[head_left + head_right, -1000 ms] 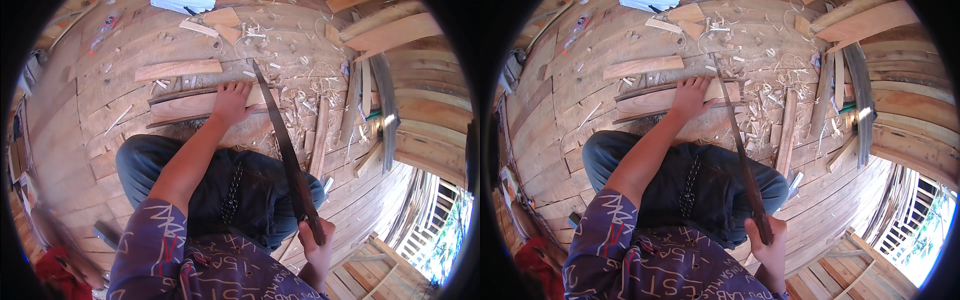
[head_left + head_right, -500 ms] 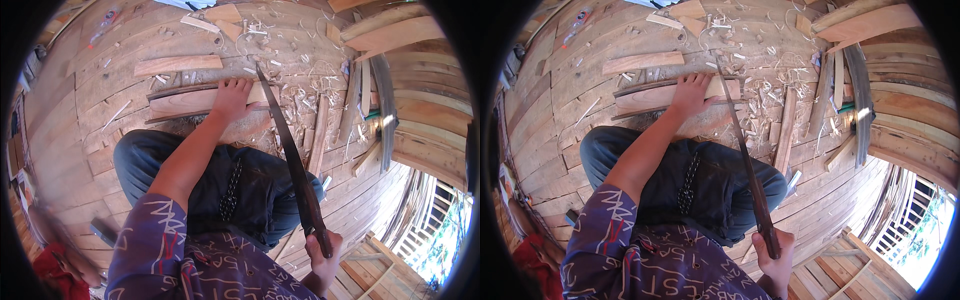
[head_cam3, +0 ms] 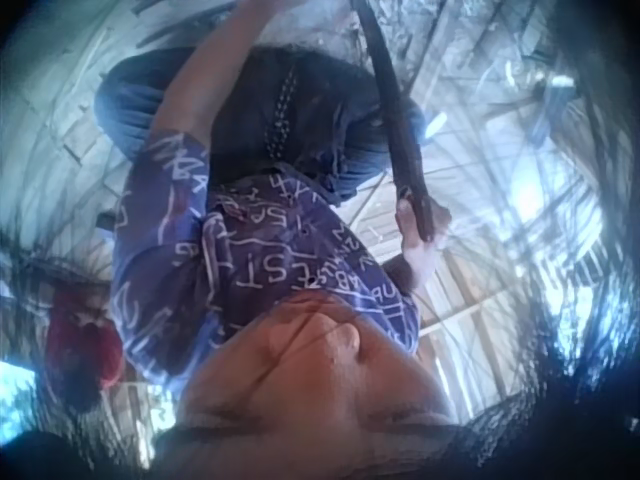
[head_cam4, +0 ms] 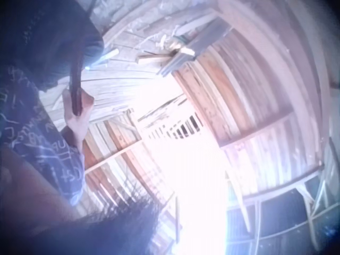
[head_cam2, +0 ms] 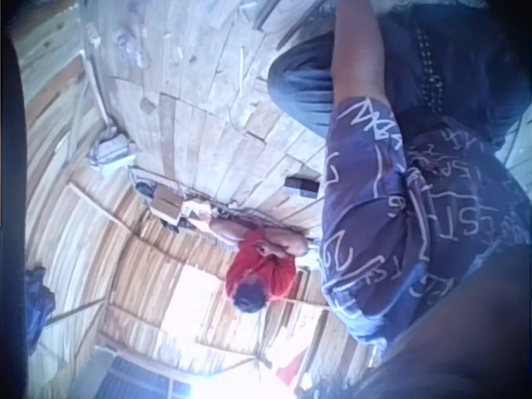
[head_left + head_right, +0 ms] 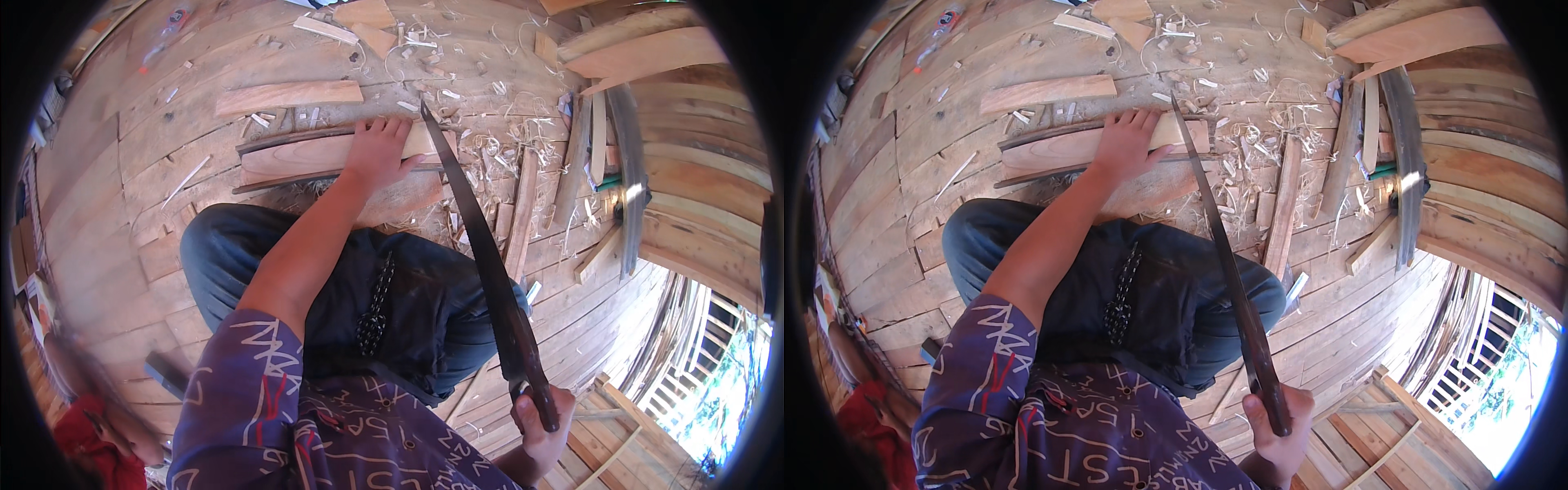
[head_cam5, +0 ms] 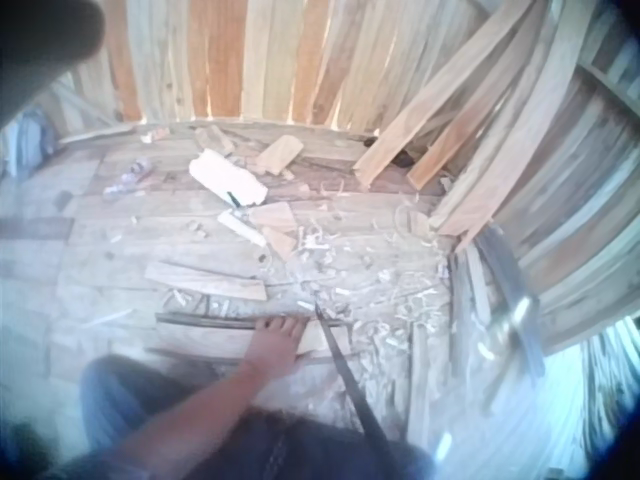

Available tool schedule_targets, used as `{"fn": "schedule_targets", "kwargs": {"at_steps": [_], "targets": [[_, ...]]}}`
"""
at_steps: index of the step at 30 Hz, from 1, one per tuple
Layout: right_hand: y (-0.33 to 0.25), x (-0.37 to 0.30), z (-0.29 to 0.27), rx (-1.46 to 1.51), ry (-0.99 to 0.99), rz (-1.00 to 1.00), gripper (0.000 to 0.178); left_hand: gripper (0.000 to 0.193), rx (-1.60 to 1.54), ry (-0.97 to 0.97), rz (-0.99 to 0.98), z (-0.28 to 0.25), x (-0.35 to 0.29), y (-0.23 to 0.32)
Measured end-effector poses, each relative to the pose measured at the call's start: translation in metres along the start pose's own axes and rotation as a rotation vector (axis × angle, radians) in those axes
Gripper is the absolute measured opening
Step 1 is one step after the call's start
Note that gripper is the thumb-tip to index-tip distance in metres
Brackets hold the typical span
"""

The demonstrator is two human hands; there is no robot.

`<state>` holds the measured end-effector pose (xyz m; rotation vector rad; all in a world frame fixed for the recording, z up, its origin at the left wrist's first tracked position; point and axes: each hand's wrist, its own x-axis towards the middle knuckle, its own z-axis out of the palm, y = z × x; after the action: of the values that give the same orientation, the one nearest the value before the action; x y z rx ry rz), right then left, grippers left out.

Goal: The person uses a saw to cut a small piece of wood and then uses a thin metal tool to scrape the surface of the wood while sitting on a wooden floor.

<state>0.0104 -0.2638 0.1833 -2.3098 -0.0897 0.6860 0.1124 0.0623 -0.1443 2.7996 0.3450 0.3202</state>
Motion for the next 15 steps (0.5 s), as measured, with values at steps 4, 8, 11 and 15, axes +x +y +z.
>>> {"fn": "schedule_targets", "kwargs": {"at_steps": [4, 8, 11, 15], "targets": [[-0.002, -0.003, -0.009, 0.062, -0.044, 0.057, 0.039, 0.066, -0.009, 0.039, 0.000, 0.006, 0.000, -0.003], [0.003, 0.027, 0.024, 0.107, -0.021, 0.048, 0.038, 0.064, -0.040, 0.091, -0.027, 0.016, -0.001, -0.007], [-0.001, 0.025, 0.024, 0.094, -0.038, 0.042, 0.036, 0.065, -0.035, -0.005, -0.039, 0.004, 0.002, -0.004], [0.005, -0.008, 0.004, 0.014, -0.041, -0.006, 0.040, 0.065, -0.020, 0.042, 0.004, 0.004, -0.002, -0.001]]}}
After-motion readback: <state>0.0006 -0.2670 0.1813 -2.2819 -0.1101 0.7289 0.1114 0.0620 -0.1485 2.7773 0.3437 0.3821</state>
